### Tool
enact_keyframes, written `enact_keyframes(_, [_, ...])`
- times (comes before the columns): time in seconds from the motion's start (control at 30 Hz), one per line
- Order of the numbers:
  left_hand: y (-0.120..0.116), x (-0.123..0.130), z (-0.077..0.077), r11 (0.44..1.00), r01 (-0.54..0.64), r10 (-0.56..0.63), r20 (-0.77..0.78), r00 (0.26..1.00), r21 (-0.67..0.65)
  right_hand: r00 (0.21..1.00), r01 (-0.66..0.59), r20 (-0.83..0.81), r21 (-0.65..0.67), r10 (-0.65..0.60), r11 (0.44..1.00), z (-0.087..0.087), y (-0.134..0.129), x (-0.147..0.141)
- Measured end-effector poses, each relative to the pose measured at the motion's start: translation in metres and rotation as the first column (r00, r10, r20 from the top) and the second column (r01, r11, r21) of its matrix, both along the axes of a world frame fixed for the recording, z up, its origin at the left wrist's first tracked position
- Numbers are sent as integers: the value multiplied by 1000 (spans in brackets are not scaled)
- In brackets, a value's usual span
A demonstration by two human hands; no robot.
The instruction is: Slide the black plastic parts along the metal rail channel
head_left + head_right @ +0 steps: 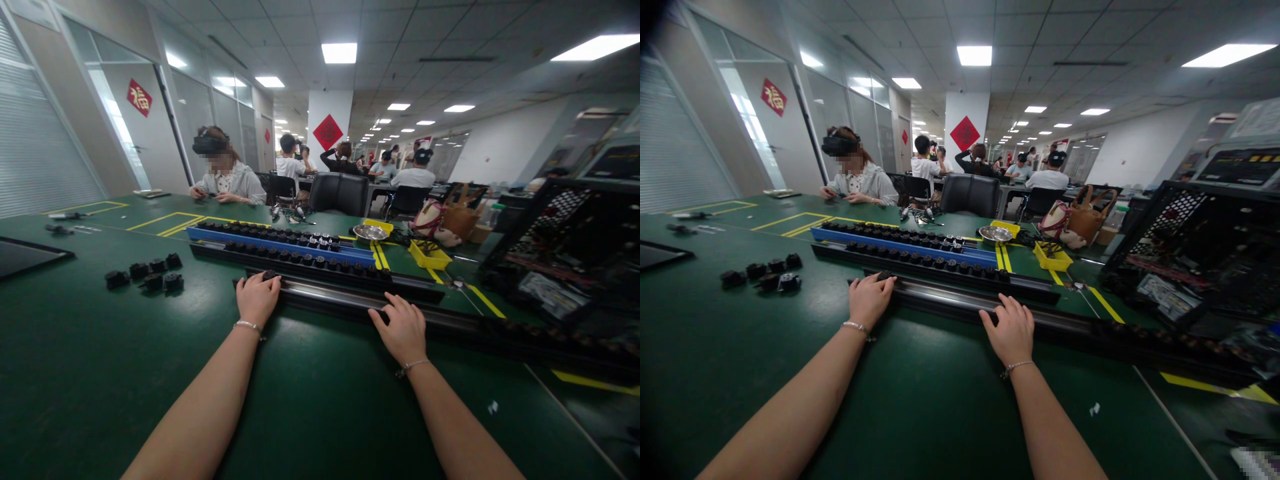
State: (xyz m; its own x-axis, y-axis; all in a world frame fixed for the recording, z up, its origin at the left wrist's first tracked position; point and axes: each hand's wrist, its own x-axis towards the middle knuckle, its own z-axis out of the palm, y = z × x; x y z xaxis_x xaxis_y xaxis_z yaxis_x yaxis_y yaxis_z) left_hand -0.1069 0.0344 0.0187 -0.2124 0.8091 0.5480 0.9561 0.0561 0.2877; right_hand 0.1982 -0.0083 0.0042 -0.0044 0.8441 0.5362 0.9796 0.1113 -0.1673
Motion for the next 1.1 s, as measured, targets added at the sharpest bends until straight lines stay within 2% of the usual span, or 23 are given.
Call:
enact_keyframes(0.77, [15, -14, -17, 990, -133, 132, 28, 991, 43, 1000, 0, -4, 18, 0, 1000, -4, 2, 1])
enact_keyframes(1.1, [14, -19, -14, 982, -188, 186, 72, 980, 19, 1000, 1, 8, 21, -2, 1000, -4, 2, 1])
